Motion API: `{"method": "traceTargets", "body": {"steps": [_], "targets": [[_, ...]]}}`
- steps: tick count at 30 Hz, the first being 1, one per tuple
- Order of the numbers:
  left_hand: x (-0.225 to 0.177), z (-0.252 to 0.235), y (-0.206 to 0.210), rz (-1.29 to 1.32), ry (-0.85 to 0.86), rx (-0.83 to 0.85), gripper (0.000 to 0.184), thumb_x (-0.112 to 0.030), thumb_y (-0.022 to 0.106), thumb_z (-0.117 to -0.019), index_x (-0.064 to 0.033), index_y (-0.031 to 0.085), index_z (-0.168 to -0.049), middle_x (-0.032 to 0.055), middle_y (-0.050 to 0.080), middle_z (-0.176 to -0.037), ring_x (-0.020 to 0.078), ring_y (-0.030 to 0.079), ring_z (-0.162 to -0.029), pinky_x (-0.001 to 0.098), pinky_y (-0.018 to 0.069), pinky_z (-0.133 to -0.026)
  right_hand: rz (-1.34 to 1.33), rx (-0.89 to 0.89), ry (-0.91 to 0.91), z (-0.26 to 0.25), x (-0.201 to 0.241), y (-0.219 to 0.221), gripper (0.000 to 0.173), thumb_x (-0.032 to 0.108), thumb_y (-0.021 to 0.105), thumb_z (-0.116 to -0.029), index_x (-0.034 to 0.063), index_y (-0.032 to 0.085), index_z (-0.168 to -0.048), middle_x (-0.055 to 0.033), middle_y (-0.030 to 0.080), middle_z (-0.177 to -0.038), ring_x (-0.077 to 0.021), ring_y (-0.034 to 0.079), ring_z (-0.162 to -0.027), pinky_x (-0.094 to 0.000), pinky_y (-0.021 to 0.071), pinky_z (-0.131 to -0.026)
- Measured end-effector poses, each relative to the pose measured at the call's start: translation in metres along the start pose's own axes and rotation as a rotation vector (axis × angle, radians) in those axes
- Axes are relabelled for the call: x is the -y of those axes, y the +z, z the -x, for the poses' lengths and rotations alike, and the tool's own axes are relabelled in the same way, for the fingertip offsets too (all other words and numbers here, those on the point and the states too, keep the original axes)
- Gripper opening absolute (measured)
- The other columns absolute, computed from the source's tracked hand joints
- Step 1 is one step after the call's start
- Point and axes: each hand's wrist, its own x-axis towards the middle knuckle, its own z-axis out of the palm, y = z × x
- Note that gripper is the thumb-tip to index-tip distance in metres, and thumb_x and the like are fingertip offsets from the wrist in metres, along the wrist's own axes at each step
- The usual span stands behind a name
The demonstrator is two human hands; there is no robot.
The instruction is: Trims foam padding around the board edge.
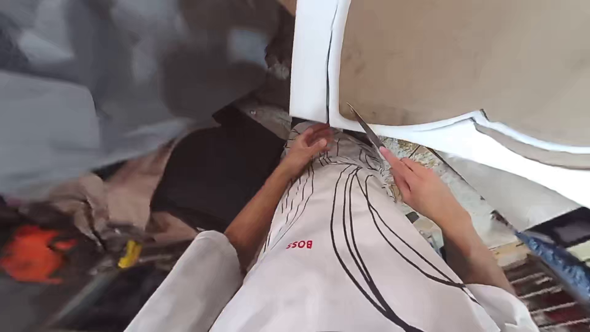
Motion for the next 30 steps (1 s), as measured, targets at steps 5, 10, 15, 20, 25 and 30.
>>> {"method": "traceTargets", "body": {"steps": [5,10,15,20,25,30], "targets": [[-0.004,-0.011,0.084,0.140,0.197,-0.582,0.030,-0.030,0.065,-0.1023,-0.0042,0.062,-0.118,0.0084,0.073,-0.102,0.0208,0.073,-0.091,0.0408,0.0629,-0.085,0.131,0.136,-0.019,-0.029,0.017,-0.013,0.060,0.021,0.040,-0.1091,0.0151,0.022,-0.166,-0.0193,0.069,-0.099,-0.0351,0.069,-0.076,-0.0523,0.0577,-0.066],[-0.006,-0.020,0.081,0.308,0.214,-0.625,0.033,-0.025,0.070,-0.0986,0.0026,0.066,-0.117,0.0121,0.074,-0.102,0.0234,0.074,-0.089,0.0411,0.0634,-0.081,0.287,0.091,-0.024,-0.057,0.058,-0.015,0.060,0.013,0.048,-0.1034,0.0062,0.034,-0.161,-0.0162,0.068,-0.092,-0.0297,0.068,-0.074,-0.0454,0.0579,-0.067],[-0.004,-0.025,0.077,0.434,0.225,-0.609,0.032,-0.027,0.073,-0.0964,0.0003,0.069,-0.113,0.0097,0.074,-0.099,0.0198,0.072,-0.086,0.0370,0.0614,-0.078,0.323,0.207,0.047,-0.077,0.100,-0.040,0.055,0.015,0.048,-0.1040,0.0051,0.041,-0.157,-0.0065,0.067,-0.077,-0.0168,0.065,-0.061,-0.0370,0.0578,-0.057],[0.002,-0.023,0.071,0.335,0.213,-0.597,0.032,-0.034,0.075,-0.0938,-0.0032,0.072,-0.102,0.0060,0.073,-0.088,0.0155,0.069,-0.077,0.0344,0.0594,-0.072,0.351,0.349,0.170,-0.091,0.125,-0.052,0.053,0.019,0.045,-0.1063,0.0088,0.041,-0.158,-0.0028,0.066,-0.070,-0.0088,0.061,-0.047,-0.0300,0.0570,-0.045],[-0.001,-0.018,0.067,0.293,0.212,-0.564,0.027,-0.029,0.075,-0.0943,-0.0043,0.073,-0.104,0.0052,0.074,-0.091,0.0136,0.071,-0.079,0.0339,0.0607,-0.075,0.421,0.371,0.274,-0.114,0.140,-0.038,0.050,0.018,0.049,-0.1032,0.0119,0.048,-0.153,-0.0024,0.066,-0.068,-0.0099,0.062,-0.048,-0.0316,0.0565,-0.046],[0.006,-0.022,0.063,0.262,0.209,-0.562,0.028,-0.034,0.074,-0.0937,-0.0070,0.074,-0.101,0.0039,0.074,-0.089,0.0122,0.070,-0.077,0.0348,0.0598,-0.074,0.450,0.375,0.307,-0.148,0.144,-0.022,0.039,0.019,0.049,-0.1046,0.0122,0.055,-0.142,-0.0064,0.066,-0.065,-0.0153,0.062,-0.044,-0.0362,0.0563,-0.041]]}}
